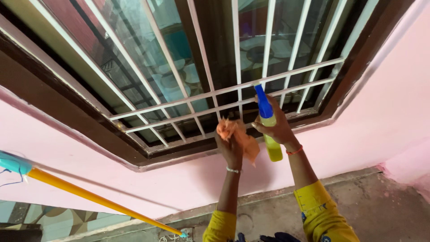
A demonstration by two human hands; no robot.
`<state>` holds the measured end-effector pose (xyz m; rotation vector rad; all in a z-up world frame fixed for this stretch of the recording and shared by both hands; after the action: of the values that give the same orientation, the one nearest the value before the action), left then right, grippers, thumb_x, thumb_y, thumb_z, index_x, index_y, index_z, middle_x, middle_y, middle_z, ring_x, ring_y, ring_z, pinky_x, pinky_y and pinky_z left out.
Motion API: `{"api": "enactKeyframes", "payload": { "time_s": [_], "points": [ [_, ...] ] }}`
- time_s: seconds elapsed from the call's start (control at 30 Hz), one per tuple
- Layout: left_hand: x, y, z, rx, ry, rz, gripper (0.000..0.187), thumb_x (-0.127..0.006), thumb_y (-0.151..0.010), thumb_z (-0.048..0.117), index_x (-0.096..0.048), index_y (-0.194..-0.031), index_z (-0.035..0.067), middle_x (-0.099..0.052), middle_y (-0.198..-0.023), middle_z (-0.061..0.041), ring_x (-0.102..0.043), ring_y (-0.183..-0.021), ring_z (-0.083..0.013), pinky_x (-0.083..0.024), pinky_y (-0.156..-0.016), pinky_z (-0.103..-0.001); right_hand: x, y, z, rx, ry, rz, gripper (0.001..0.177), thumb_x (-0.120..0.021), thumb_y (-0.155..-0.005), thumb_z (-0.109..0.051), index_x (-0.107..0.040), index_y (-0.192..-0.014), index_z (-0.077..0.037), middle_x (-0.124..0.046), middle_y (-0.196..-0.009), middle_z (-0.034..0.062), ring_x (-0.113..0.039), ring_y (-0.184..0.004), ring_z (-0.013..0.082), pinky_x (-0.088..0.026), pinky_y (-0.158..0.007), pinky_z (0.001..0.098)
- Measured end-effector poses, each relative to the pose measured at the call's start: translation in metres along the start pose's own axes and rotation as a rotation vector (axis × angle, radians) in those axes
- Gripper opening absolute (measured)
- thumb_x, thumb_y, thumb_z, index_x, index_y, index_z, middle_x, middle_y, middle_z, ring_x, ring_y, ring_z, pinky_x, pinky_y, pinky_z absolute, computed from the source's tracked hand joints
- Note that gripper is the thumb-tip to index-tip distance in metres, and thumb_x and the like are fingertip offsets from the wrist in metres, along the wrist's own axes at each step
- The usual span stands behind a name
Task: The person cleans a window frame and a large mirror using a spray bottle and a cloth. They spray the surfaces and wipe them down, moving from the window to the mirror.
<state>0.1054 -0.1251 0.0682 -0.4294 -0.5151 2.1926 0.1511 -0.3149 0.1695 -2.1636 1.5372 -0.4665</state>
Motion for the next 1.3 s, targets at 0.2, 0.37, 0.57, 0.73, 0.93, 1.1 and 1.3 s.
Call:
{"api": "enactKeyframes", "payload": {
  "time_s": [0.2, 0.37, 0.57, 0.73, 0.93, 1.1, 1.3],
  "points": [
    [-0.066, -0.024, 0.006, -0.031, -0.102, -0.139, 0.037, -0.062, -0.093, 0.002, -0.055, -0.129, 0.001, -0.067, -0.119, -0.021, -0.067, -0.111, -0.0367, -0.054, -0.090, -0.043, 0.004, -0.001, 0.002, -0.022, -0.039, -0.028, 0.082, -0.078, -0.082, 0.003, -0.040, -0.155, -0.007, -0.052, -0.146, 0.0089, -0.057, -0.118, 0.0143, -0.053, -0.097, 0.0297],
    [-0.069, -0.006, -0.004, -0.225, -0.400, -0.108, 0.047, -0.070, -0.079, 0.001, -0.058, -0.124, 0.001, -0.063, -0.114, -0.022, -0.056, -0.109, -0.0450, -0.046, -0.093, -0.054, 0.009, -0.002, -0.003, -0.022, 0.049, -0.053, 0.080, -0.078, -0.082, 0.002, -0.043, -0.153, -0.005, -0.055, -0.146, 0.0079, -0.058, -0.106, 0.0128, -0.051, -0.093, 0.0297],
    [-0.065, 0.009, -0.015, -0.237, -0.468, -0.136, 0.044, -0.066, -0.080, -0.002, -0.055, -0.123, 0.000, -0.060, -0.114, -0.022, -0.055, -0.112, -0.0446, -0.046, -0.096, -0.053, 0.009, 0.003, 0.007, -0.066, 0.018, -0.083, 0.079, -0.076, -0.083, 0.000, -0.041, -0.154, -0.005, -0.052, -0.150, 0.0070, -0.062, -0.093, 0.0094, -0.055, -0.084, 0.0274],
    [-0.068, -0.016, -0.007, -0.152, -0.337, -0.075, 0.039, -0.064, -0.087, -0.001, -0.058, -0.125, 0.002, -0.064, -0.117, -0.021, -0.058, -0.112, -0.0422, -0.050, -0.093, -0.050, 0.014, -0.001, 0.005, 0.026, 0.022, -0.114, 0.079, -0.077, -0.085, -0.001, -0.041, -0.155, -0.004, -0.051, -0.153, 0.0091, -0.056, -0.127, 0.0159, -0.050, -0.102, 0.0307],
    [-0.075, -0.032, 0.025, -0.205, -0.234, -0.031, 0.041, -0.061, -0.089, -0.003, -0.057, -0.129, 0.001, -0.063, -0.121, -0.021, -0.058, -0.115, -0.0419, -0.050, -0.095, -0.049, 0.015, -0.002, -0.004, 0.097, 0.115, -0.134, 0.080, -0.079, -0.085, -0.002, -0.041, -0.155, -0.004, -0.053, -0.151, 0.0115, -0.053, -0.136, 0.0218, -0.043, -0.114, 0.0363],
    [-0.071, -0.009, -0.012, -0.188, -0.478, -0.056, 0.040, -0.066, -0.081, -0.003, -0.056, -0.120, -0.002, -0.061, -0.111, -0.022, -0.055, -0.109, -0.0440, -0.048, -0.090, -0.051, 0.016, -0.002, 0.017, -0.146, -0.067, -0.134, 0.081, -0.078, -0.082, -0.008, -0.039, -0.153, -0.008, -0.052, -0.150, 0.0079, -0.059, -0.107, 0.0239, -0.051, -0.098, 0.0380],
    [-0.067, 0.007, -0.028, -0.182, -0.535, -0.025, 0.037, -0.068, -0.083, -0.001, -0.056, -0.117, -0.001, -0.061, -0.111, -0.020, -0.056, -0.108, -0.0435, -0.048, -0.089, -0.051, 0.017, -0.004, -0.003, 0.138, 0.031, -0.179, 0.077, -0.078, -0.088, -0.004, -0.039, -0.155, -0.005, -0.050, -0.154, 0.0123, -0.048, -0.145, 0.0248, -0.040, -0.120, 0.0390]
  ]
}}
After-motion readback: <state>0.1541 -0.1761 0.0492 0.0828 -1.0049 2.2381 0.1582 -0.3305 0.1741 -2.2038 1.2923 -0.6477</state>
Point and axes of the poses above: each hand's wrist, its own y-axis away from the middle knuckle, its own x-axis out of the back of the hand, z = x × y, the point moved 10 cm from there along -y, towards the middle knuckle
